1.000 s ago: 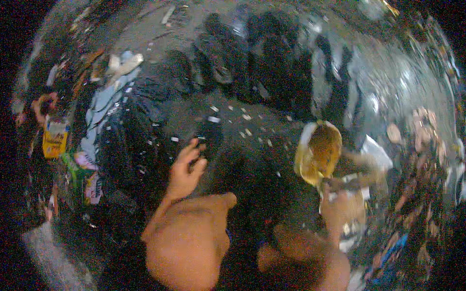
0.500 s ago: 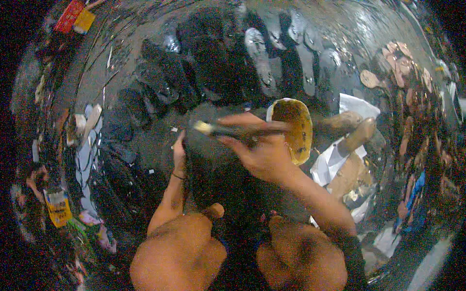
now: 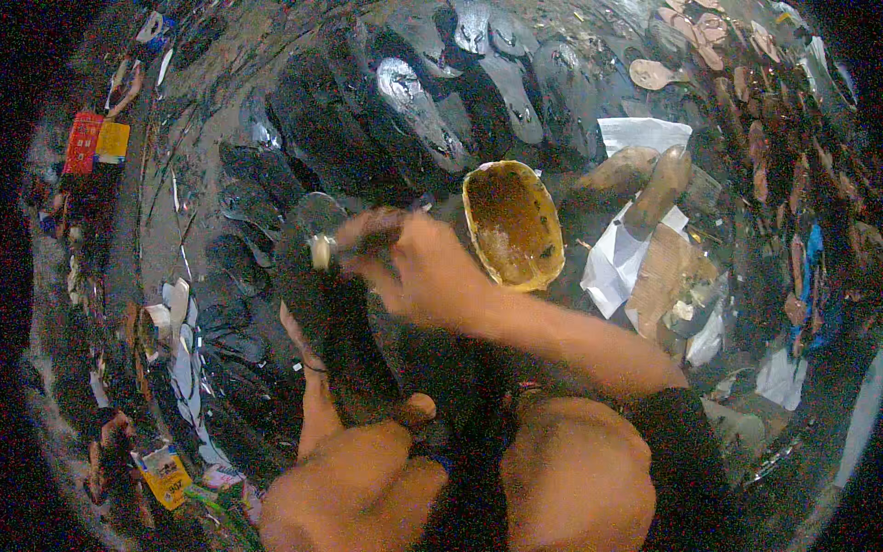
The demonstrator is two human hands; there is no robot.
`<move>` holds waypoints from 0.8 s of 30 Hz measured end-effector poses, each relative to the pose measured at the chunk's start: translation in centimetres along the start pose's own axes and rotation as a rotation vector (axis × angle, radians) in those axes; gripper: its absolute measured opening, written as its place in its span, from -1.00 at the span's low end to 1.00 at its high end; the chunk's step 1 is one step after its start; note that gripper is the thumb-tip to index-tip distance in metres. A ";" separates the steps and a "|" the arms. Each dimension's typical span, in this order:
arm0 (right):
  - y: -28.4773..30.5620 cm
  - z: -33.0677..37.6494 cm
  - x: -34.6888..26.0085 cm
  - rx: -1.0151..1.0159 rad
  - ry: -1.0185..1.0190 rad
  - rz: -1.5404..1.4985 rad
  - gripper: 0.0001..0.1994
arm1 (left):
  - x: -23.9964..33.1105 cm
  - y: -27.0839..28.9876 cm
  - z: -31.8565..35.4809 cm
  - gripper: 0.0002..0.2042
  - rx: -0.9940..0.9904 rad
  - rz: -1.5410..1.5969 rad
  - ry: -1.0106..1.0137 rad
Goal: The person sits on the ground and repeatedly applies a dark liquid to black flip-flops using a brush. They dip the brush into a yellow container, coat the soles and straps of each sandal, and place the treated items back into a pile.
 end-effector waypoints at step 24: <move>10.5 7.6 11.6 0.244 -0.401 0.665 -0.70 | -3.4 2.5 9.6 -0.49 0.108 0.416 0.476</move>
Point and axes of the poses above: each hand's wrist, its own z-axis away from the middle knuckle, its own y-axis out of the back of the hand, x = y × z, the point moved 4 cm from there along -z, towards the middle knuckle, and after that the axes turned 4 degrees about -x, right-handed, at the moved point
